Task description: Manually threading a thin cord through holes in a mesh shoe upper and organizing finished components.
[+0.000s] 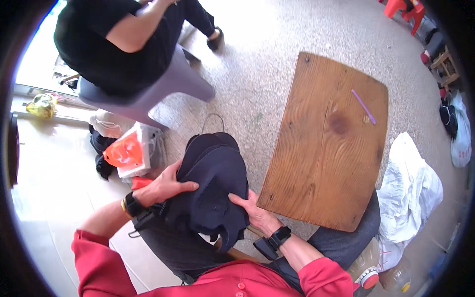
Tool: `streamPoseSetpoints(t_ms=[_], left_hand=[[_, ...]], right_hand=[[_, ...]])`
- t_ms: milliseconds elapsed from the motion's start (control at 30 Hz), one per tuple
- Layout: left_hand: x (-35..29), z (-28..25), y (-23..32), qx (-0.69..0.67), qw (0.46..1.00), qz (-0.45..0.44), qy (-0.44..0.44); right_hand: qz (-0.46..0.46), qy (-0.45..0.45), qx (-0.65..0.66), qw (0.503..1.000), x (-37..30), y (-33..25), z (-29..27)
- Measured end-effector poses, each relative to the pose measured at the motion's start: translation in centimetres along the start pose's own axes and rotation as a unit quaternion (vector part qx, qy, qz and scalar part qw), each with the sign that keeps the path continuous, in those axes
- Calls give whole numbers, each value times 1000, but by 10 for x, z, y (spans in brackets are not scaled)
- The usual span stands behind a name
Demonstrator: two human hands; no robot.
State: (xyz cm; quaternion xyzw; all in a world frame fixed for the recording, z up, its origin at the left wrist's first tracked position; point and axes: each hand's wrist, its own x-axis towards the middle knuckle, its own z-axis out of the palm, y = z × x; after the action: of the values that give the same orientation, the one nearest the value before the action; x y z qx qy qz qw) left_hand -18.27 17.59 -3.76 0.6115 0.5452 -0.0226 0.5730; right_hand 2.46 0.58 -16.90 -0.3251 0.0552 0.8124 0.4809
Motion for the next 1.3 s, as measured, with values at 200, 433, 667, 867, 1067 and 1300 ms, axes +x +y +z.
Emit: streamPoseSetpoints(t_ms=[200, 433, 667, 867, 1067, 1300], left_hand=[[-119, -1, 74, 88, 980, 140, 112], [-186, 36, 116, 202, 919, 327, 89], [-188, 79, 157, 245, 860, 445, -40], [-165, 114, 182, 244, 816, 511, -118], [-147, 148, 202, 257, 782, 531, -202], [-135, 187, 220, 237, 806, 446, -309]], right_hand=[[-145, -72, -136, 977, -50, -15, 59], [-257, -47, -171, 950, -157, -24, 66], [-359, 55, -205, 909, -242, -2, 37], [-436, 104, -207, 870, -277, 9, 10], [-473, 146, -200, 845, -318, 26, -1], [-503, 207, -212, 812, -337, 49, -14]])
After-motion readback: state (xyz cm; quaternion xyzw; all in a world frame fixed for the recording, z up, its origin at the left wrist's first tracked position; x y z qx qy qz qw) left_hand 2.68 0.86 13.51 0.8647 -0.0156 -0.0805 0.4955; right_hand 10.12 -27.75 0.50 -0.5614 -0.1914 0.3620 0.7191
